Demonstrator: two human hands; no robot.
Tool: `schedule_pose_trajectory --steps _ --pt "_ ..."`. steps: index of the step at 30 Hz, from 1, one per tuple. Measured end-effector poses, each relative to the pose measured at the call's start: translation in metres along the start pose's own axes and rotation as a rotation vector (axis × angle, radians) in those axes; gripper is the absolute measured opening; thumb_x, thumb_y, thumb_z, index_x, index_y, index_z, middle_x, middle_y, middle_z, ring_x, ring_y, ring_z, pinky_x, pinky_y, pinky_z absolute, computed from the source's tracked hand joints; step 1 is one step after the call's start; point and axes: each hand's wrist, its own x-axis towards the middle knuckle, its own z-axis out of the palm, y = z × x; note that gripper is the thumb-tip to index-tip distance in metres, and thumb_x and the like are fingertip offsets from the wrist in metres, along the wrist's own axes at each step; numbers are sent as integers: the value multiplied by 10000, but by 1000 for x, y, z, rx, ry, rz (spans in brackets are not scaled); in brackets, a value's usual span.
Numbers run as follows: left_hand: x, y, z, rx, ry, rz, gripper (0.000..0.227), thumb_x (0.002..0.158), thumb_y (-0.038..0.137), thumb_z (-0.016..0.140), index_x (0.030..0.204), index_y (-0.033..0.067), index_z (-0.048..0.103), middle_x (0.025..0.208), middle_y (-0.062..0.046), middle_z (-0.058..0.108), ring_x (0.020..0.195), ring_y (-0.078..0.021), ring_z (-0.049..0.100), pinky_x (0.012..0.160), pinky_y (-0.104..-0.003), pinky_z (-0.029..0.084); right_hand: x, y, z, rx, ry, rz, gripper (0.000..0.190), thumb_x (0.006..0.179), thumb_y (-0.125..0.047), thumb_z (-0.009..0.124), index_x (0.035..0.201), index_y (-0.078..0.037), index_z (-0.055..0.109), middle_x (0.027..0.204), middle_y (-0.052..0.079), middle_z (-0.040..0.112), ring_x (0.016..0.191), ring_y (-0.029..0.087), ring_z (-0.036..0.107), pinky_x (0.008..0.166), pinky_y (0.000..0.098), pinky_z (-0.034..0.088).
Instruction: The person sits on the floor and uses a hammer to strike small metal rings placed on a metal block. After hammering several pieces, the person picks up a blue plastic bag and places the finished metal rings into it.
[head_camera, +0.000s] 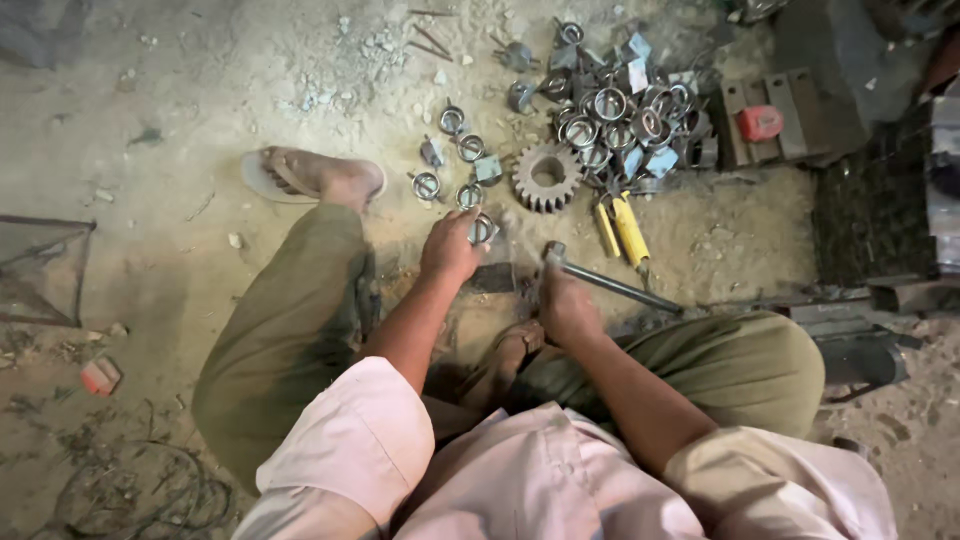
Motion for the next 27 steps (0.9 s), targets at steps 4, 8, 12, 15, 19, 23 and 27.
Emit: schedule_pose_trajectory --steps 4,8,12,15,19,23,27 --pt "-7 6 -5 7 34 -25 697 705 205 861 1353 128 616 1270 -134 647 1141 -383 595 936 -483 493 -2 -10 -10 -9 -199 91 313 1012 -374 547 1221 -157 632 1059 216 714 1038 462 656 842 575 518" --pt "-24 13 -19 -18 35 -159 564 806 225 816 1332 129 639 1228 -128 673 1161 -370 617 979 -467 508 0 -34 -20 56 -47 96 418 968 -352 567 1336 -155 590 1125 253 682 1023 480 639 828 571 515" --pt "-66 10 -51 -206 141 -177 627 772 207 816 1344 54 612 1260 -185 671 1163 -362 644 1003 -429 511 9 -30 -18 17 16 28 420 962 -295 577 1344 -121 586 1155 255 678 1029 460 653 873 541 531" --pt "-88 21 -80 -296 134 -119 664 758 214 829 1352 28 600 1289 -214 667 1180 -344 656 1024 -406 510 17 -19 -4 55 -29 -12 383 941 -231 591 1299 -101 624 1186 253 675 1039 469 638 858 541 527" --pt "-110 44 -109 -366 71 -31 666 751 204 836 1357 35 616 1272 -208 681 1181 -335 654 1039 -413 489 24 -22 0 124 -29 -211 383 873 -181 629 1235 -60 660 1125 234 712 1031 441 663 878 507 537" --pt "-113 57 -106 -338 28 41 673 719 186 867 1332 35 633 1264 -210 679 1183 -365 625 1029 -436 473 24 -59 -31 300 -111 -56 383 929 -255 664 1254 -50 665 1027 187 705 866 313 677 747 403 551" --pt "-102 67 -93 -365 -71 36 670 736 263 893 1319 59 633 1280 -182 685 1201 -356 634 1020 -424 494 34 -92 -54 529 -579 271 418 929 -314 704 1278 -88 664 941 84 749 790 162 648 703 334 538"
